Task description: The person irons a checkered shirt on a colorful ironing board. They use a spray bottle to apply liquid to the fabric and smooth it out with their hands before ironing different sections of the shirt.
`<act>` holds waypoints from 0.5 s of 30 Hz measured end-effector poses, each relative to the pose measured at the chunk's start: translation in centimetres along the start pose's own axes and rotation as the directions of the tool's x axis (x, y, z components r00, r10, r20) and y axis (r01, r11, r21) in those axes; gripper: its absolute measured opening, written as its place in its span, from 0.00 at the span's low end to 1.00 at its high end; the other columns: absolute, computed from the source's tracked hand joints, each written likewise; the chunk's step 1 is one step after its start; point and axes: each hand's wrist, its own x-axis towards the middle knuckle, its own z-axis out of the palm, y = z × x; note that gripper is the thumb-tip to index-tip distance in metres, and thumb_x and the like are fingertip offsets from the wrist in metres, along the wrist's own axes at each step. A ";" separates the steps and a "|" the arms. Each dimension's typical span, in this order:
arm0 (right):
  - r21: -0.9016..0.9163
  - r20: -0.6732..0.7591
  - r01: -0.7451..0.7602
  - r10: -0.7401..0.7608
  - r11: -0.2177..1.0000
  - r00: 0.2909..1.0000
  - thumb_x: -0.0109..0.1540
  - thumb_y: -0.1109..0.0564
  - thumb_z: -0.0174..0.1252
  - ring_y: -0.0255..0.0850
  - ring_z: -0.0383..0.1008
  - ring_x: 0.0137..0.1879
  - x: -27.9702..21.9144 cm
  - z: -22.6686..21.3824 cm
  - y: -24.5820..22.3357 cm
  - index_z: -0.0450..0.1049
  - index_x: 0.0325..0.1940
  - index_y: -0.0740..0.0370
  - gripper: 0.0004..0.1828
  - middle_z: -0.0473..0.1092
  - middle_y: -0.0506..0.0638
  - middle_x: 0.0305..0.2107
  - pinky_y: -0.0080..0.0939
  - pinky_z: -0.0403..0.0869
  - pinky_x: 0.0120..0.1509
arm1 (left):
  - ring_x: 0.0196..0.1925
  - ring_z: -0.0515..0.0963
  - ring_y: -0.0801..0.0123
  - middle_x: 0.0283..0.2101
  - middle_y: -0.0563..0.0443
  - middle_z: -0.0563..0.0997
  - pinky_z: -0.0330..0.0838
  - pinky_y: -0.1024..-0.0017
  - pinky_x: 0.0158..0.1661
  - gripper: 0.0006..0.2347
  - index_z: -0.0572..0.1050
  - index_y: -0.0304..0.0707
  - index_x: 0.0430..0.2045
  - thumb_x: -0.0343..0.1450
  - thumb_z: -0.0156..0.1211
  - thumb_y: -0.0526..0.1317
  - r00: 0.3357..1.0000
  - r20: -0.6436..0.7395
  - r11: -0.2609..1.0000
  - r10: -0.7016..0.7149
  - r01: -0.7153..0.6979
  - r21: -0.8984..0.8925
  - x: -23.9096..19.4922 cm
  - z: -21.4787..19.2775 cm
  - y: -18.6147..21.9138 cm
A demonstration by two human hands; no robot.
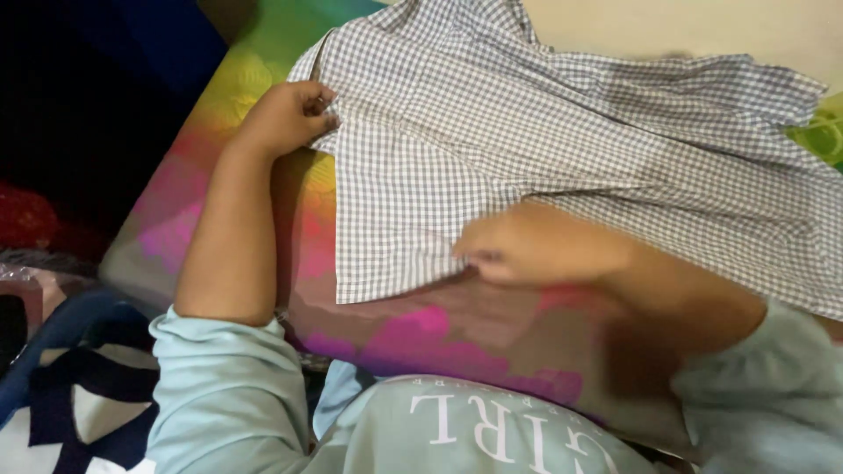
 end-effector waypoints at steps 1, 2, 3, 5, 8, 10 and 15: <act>0.227 0.084 -0.170 0.155 0.959 0.984 0.63 0.53 0.56 0.41 0.79 0.40 0.8 -2.9 1.5 0.76 0.51 0.54 0.14 0.78 0.46 0.40 0.44 0.77 0.43 | 0.36 0.73 0.75 0.33 0.60 0.77 0.66 0.71 0.39 0.10 0.79 0.42 0.43 0.69 0.71 0.38 0.999 0.028 0.998 0.030 -0.028 -0.052 0.1 0.1 -0.5; 0.426 0.198 -0.338 0.278 0.839 0.940 0.61 0.49 0.61 0.35 0.81 0.45 1.6 -5.8 3.1 0.80 0.52 0.47 0.16 0.82 0.40 0.43 0.39 0.78 0.50 | 0.34 0.70 0.76 0.31 0.61 0.72 0.65 0.73 0.38 0.09 0.78 0.40 0.41 0.70 0.71 0.36 0.997 0.055 0.993 0.060 -0.054 -0.103 0.2 0.1 -0.9; 0.424 0.195 -0.340 0.282 0.839 0.939 0.61 0.49 0.61 0.35 0.81 0.45 2.1 -8.0 5.4 0.80 0.52 0.47 0.16 0.82 0.40 0.43 0.39 0.78 0.50 | 0.34 0.70 0.76 0.31 0.61 0.72 0.65 0.73 0.38 0.09 0.78 0.40 0.41 0.70 0.71 0.36 0.996 0.055 0.993 0.064 -0.058 -0.103 0.3 -0.2 -0.6; 0.573 -0.115 -0.597 0.776 0.561 0.620 0.66 0.67 0.51 0.35 0.75 0.26 2.7 -12.1 9.9 0.76 0.45 0.54 0.12 0.75 0.46 0.29 0.39 0.76 0.41 | 0.32 0.69 0.78 0.30 0.62 0.72 0.64 0.74 0.36 0.14 0.79 0.45 0.48 0.69 0.71 0.34 0.993 0.116 0.989 -0.014 0.030 -0.143 0.1 -0.3 -0.1; 0.578 -0.170 -0.624 0.825 0.527 0.539 0.67 0.62 0.53 0.37 0.73 0.35 1.0 -11.9 10.4 0.70 0.52 0.55 0.10 0.72 0.48 0.36 0.42 0.75 0.45 | 0.33 0.74 0.62 0.31 0.44 0.74 0.70 0.69 0.30 0.19 0.73 0.19 0.53 0.70 0.69 0.33 0.995 0.085 0.957 0.047 -0.020 -0.290 -0.6 -0.6 0.1; 0.586 -0.204 -0.641 0.855 0.497 0.476 0.68 0.57 0.55 0.39 0.71 0.41 -0.1 -11.2 10.7 0.66 0.57 0.55 0.14 0.70 0.49 0.42 0.44 0.74 0.47 | 0.32 0.75 0.64 0.32 0.45 0.77 0.71 0.71 0.29 0.17 0.75 0.25 0.52 0.71 0.69 0.36 0.995 0.094 0.957 0.032 -0.003 -0.289 0.2 0.0 -1.3; 0.609 -0.308 -0.685 0.915 0.401 0.261 0.70 0.44 0.60 0.44 0.67 0.61 -5.6 -7.7 11.0 0.53 0.73 0.55 0.34 0.63 0.53 0.58 0.49 0.72 0.54 | 0.32 0.72 0.79 0.31 0.60 0.78 0.66 0.76 0.34 0.12 0.78 0.45 0.46 0.72 0.70 0.45 0.992 0.104 0.984 -0.076 0.091 -0.154 -0.6 -1.2 0.5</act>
